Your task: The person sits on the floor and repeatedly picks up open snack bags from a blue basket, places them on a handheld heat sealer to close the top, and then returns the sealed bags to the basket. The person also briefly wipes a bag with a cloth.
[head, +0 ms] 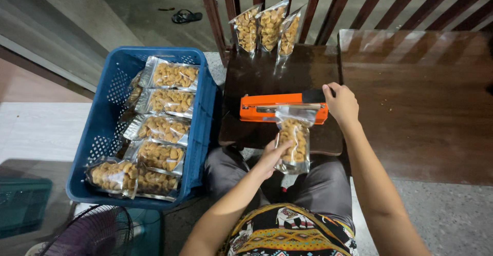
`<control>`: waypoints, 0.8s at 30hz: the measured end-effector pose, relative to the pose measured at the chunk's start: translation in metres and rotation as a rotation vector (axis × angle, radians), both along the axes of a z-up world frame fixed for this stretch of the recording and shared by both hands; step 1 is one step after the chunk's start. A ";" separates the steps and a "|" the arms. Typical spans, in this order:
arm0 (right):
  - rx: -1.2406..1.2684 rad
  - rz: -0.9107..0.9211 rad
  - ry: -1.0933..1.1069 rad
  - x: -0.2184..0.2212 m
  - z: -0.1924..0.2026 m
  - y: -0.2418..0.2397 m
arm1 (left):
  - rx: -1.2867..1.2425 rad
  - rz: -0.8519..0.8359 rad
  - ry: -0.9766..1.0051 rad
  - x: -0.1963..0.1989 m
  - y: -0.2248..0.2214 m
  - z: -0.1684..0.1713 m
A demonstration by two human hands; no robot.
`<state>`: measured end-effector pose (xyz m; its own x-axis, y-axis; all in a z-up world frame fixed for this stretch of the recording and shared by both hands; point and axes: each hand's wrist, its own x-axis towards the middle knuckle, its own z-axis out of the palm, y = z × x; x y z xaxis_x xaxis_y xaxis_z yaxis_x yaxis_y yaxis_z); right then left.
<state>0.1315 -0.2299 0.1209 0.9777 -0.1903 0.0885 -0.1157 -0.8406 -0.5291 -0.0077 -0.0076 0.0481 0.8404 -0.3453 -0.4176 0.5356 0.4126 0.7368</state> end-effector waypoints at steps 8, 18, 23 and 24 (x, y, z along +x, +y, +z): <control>0.033 -0.046 0.103 0.003 -0.001 -0.002 | -0.062 0.144 0.021 0.002 -0.010 -0.009; 0.143 -0.075 0.108 0.003 -0.033 -0.009 | 0.069 0.171 0.018 0.007 -0.008 -0.018; 0.193 -0.076 0.093 0.002 -0.043 -0.009 | 0.076 0.196 0.006 0.007 -0.008 -0.016; 0.215 -0.086 0.102 0.002 -0.044 -0.009 | 0.089 0.197 -0.008 0.006 -0.009 -0.017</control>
